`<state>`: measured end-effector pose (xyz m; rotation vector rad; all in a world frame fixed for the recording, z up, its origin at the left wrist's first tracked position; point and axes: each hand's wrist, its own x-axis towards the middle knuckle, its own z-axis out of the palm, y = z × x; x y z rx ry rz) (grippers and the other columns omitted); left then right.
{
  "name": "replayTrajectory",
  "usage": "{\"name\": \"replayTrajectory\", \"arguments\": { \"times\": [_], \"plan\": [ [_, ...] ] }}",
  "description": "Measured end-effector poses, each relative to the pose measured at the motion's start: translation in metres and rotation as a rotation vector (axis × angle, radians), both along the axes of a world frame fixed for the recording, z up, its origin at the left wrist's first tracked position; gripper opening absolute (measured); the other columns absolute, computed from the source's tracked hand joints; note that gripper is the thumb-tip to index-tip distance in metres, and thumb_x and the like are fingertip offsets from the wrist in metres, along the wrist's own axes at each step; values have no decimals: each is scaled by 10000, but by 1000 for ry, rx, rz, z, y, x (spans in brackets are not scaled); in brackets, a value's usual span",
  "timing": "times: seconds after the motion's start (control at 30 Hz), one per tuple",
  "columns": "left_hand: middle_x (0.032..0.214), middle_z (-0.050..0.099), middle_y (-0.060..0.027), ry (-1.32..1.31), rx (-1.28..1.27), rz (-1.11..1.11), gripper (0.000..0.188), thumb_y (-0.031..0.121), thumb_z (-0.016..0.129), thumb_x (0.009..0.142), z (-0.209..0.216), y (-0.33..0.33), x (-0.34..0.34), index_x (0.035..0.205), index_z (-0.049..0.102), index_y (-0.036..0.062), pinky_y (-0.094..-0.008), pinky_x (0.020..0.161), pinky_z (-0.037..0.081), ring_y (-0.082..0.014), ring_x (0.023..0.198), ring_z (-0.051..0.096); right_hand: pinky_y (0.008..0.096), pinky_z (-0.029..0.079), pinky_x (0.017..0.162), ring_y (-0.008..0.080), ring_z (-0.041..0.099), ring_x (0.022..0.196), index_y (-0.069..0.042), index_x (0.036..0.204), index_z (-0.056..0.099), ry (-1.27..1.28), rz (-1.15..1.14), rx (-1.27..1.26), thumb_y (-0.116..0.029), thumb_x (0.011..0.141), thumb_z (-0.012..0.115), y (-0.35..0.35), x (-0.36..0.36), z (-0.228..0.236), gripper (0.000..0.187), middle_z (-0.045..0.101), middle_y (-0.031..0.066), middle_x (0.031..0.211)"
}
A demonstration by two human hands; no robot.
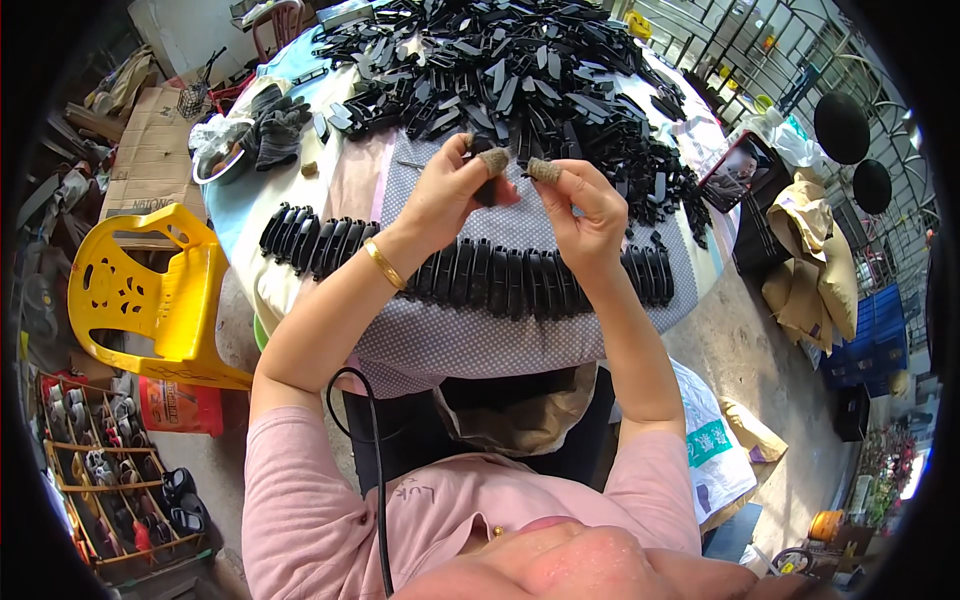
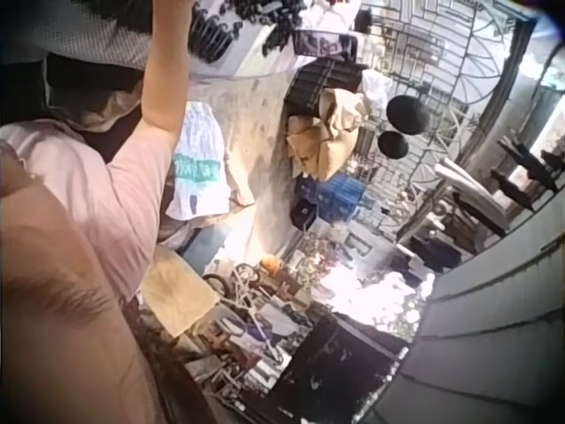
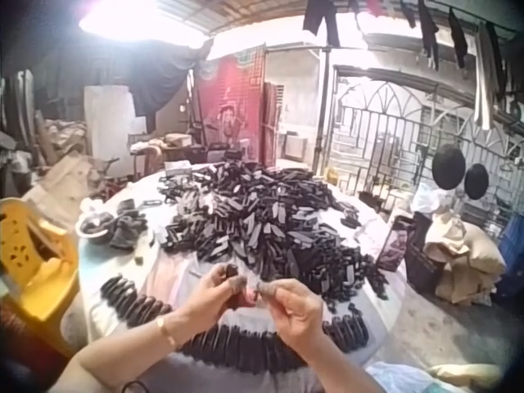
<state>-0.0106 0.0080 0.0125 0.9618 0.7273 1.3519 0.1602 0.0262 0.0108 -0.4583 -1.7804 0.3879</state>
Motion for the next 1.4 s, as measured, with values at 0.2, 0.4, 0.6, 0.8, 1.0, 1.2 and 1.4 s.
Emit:
{"name": "replayTrajectory", "arguments": {
  "times": [0.2, 0.4, 0.6, 0.8, 1.0, 1.2, 1.4],
  "plan": [
    [773, 494, -4, 57, -25, -81, 392, 370, 348, 949, -8, -11, 13, 1152, 470, 57, -243, 638, 427, -98, 705, 486, 194, 450, 518, 97, 562, 620, 31, 878, 634, 5, -74, 36, 28, 757, 635, -4, -3, 2, 121, 614, 71, 794],
    [872, 518, -30, -81, -153, -65, 286, 198, 400, 938, -2, -23, 21, 1171, 469, 48, -272, 691, 454, -111, 757, 503, 232, 464, 499, 148, 571, 581, 17, 777, 604, -88, -249, 194, 31, 701, 656, -1, -2, -1, 93, 594, 81, 741],
    [941, 544, -45, -13, -75, -100, 280, 136, 420, 931, -2, -27, 23, 1190, 457, 34, -270, 729, 486, -129, 807, 547, 284, 473, 520, 221, 571, 604, 0, 723, 571, -148, -369, 357, 36, 650, 667, -2, -4, 1, 126, 578, 92, 720],
    [1027, 564, -70, 21, 25, -148, 340, 143, 471, 919, -9, -24, 16, 1229, 445, 5, -274, 743, 516, -138, 867, 583, 320, 476, 571, 248, 568, 670, 10, 770, 593, -208, -289, 269, -14, 686, 629, -10, -5, 3, 95, 575, 99, 772],
    [950, 586, -49, 84, 15, 8, 274, 127, 475, 916, -6, -27, 14, 1145, 519, -16, -236, 711, 517, -92, 796, 580, 341, 466, 652, 276, 562, 762, 49, 842, 606, -274, -123, 163, -29, 755, 556, -11, -6, 5, 127, 570, 136, 869],
    [904, 590, -25, 568, 208, 40, 308, 124, 526, 885, 4, -19, 0, 1154, 510, -25, -189, 673, 473, -67, 773, 555, 366, 448, 678, 290, 549, 787, 40, 854, 592, -366, -176, 358, -93, 781, 542, -8, -6, 2, 160, 557, 146, 879],
    [819, 652, -85, 763, 304, 384, 294, 103, 550, 847, 15, -25, -86, 1116, 534, -15, -234, 623, 457, -103, 705, 571, 304, 452, 580, 248, 570, 628, -24, 900, 641, -255, -464, -16, -150, 819, 595, 24, 35, 10, 156, 582, 110, 743]
  ]
}}
